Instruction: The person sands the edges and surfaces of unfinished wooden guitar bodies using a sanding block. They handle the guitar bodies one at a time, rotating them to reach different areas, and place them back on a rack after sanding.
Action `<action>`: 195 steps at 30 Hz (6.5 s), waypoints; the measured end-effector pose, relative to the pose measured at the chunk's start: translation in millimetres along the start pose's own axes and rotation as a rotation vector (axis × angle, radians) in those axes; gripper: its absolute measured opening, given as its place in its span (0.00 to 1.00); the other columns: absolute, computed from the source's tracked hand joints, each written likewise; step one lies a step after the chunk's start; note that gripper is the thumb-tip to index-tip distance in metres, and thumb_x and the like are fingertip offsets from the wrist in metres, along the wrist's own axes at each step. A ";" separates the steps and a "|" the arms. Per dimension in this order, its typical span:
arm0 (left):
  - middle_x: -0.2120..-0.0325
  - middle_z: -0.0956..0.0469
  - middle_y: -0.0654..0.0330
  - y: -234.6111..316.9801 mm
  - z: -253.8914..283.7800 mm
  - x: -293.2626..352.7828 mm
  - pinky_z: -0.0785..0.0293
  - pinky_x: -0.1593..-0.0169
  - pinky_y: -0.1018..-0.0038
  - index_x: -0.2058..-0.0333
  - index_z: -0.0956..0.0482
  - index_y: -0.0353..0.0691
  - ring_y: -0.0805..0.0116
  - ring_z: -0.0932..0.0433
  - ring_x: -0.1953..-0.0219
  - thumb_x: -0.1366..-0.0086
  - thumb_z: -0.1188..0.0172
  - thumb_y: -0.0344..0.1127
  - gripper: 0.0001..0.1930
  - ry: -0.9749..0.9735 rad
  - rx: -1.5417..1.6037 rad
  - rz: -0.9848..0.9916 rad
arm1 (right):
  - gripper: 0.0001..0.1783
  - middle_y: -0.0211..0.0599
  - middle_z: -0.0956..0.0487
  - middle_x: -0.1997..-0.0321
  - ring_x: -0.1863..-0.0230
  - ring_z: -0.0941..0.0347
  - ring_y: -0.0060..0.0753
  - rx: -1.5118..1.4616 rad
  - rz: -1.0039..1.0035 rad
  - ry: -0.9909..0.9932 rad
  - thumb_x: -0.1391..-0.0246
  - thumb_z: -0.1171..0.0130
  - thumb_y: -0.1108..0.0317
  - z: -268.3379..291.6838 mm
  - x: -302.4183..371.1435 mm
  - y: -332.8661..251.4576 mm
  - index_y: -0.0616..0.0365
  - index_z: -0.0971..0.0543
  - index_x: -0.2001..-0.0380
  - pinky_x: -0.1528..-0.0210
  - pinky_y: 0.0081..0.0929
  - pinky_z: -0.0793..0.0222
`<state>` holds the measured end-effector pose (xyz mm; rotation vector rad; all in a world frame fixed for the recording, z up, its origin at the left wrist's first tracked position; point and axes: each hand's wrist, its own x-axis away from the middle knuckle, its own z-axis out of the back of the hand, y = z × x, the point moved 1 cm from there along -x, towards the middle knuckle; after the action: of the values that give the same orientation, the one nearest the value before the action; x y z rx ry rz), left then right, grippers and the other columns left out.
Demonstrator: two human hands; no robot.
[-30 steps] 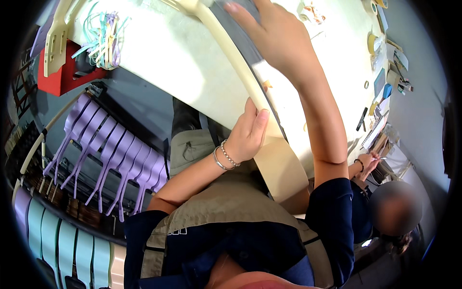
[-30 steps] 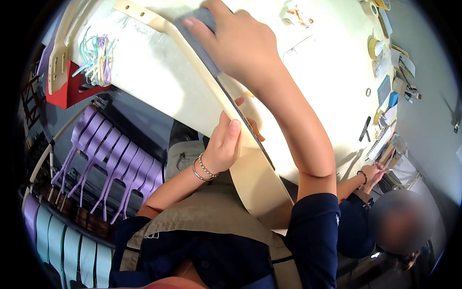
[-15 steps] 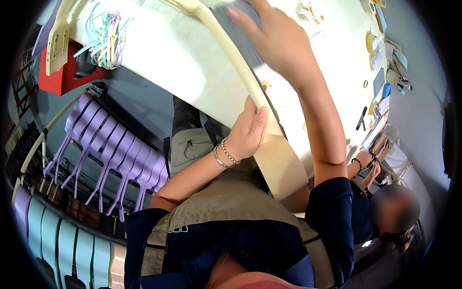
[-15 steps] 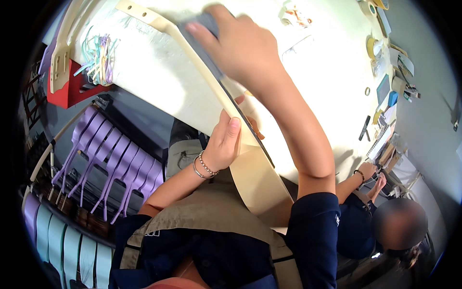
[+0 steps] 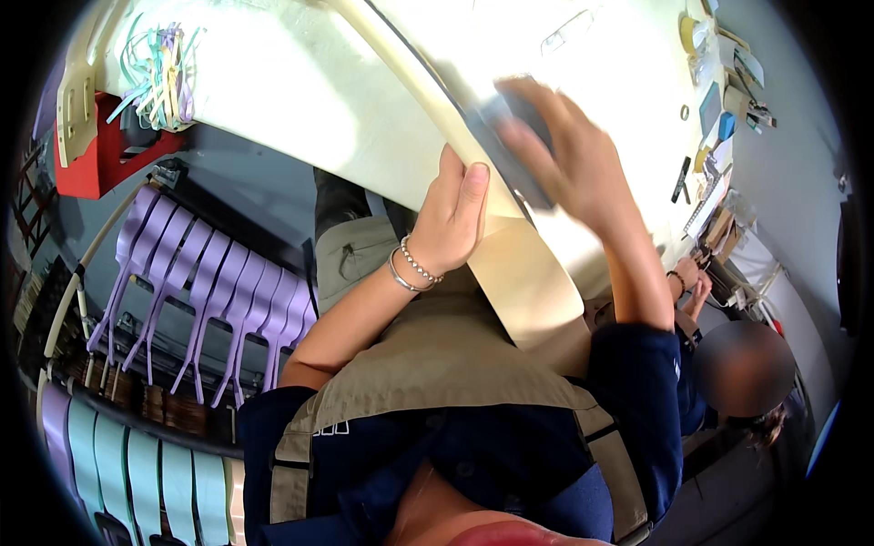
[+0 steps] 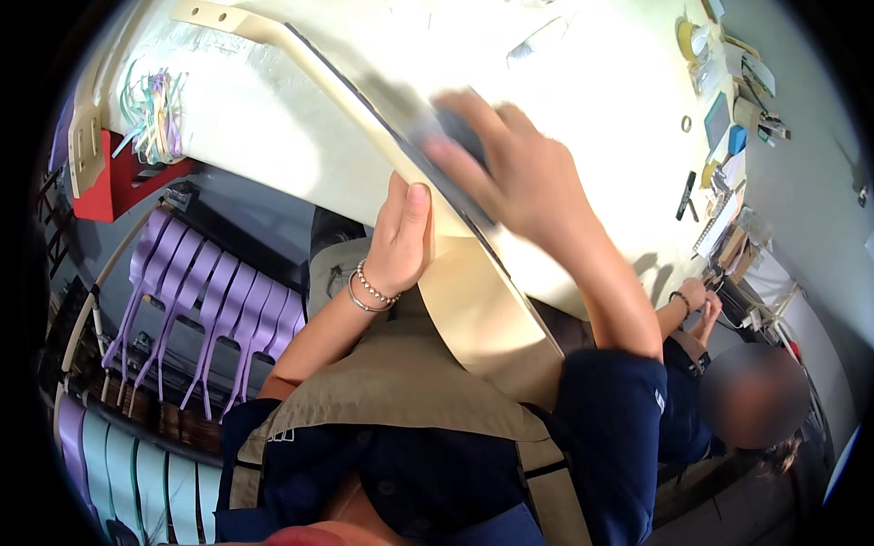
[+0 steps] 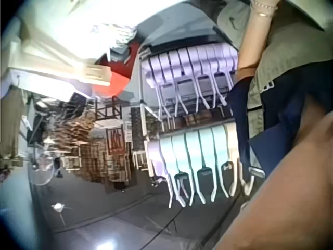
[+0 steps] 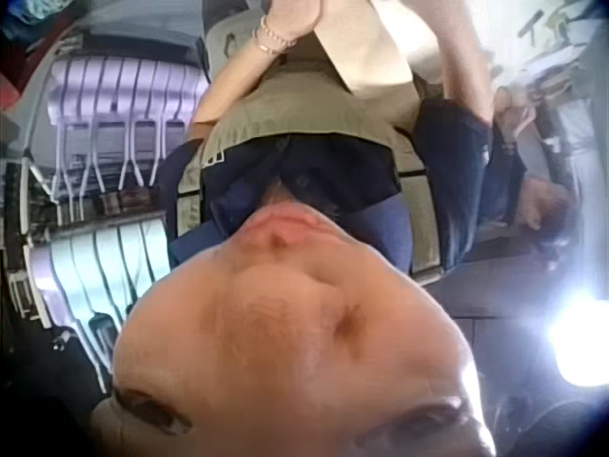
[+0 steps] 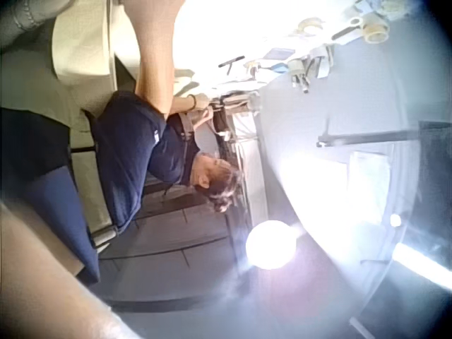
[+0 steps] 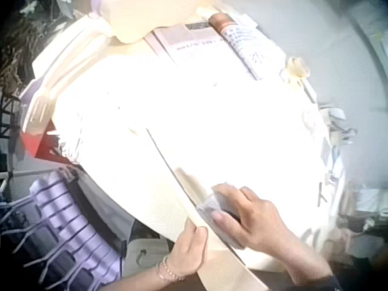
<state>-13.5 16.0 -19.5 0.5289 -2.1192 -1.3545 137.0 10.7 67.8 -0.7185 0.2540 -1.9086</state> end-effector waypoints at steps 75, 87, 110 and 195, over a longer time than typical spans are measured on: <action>0.68 0.26 0.51 193.4 29.7 -104.7 0.35 0.53 0.68 0.67 0.25 0.34 0.54 0.28 0.61 0.38 0.50 0.41 0.14 -0.523 -1.458 -0.887 | 0.24 0.38 0.26 0.60 0.64 0.25 0.43 -0.156 -0.144 0.405 0.50 0.43 0.51 -89.6 196.0 99.4 0.42 0.30 0.49 0.64 0.34 0.29; 0.74 0.29 0.55 186.2 33.0 -105.3 0.36 0.59 0.72 0.76 0.27 0.34 0.60 0.29 0.68 0.35 0.55 0.38 0.15 -0.367 -1.329 -0.898 | 0.24 0.39 0.27 0.66 0.70 0.25 0.40 -0.071 -0.092 0.543 0.54 0.41 0.44 -79.1 157.9 77.9 0.38 0.26 0.54 0.71 0.32 0.28; 0.74 0.28 0.54 181.3 31.8 -108.6 0.36 0.57 0.70 0.76 0.27 0.34 0.59 0.30 0.67 0.35 0.56 0.37 0.16 -0.286 -1.223 -0.783 | 0.24 0.43 0.26 0.66 0.69 0.24 0.44 -0.085 -0.090 0.421 0.49 0.46 0.45 -51.4 103.9 64.0 0.41 0.27 0.51 0.67 0.34 0.28; 0.63 0.25 0.58 77.2 106.7 -87.9 0.29 0.63 0.80 0.44 0.41 0.35 0.69 0.22 0.60 0.32 0.52 0.39 0.22 -0.114 0.164 0.369 | 0.08 0.36 0.20 0.71 0.67 0.23 0.35 -0.544 0.585 0.117 0.63 0.37 0.75 48.6 -184.7 -42.9 0.60 0.19 0.74 0.66 0.24 0.28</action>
<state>-17.4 173.7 -6.0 0.1127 -2.2933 -1.0313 185.8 200.0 59.4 -0.7755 0.9721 -1.3194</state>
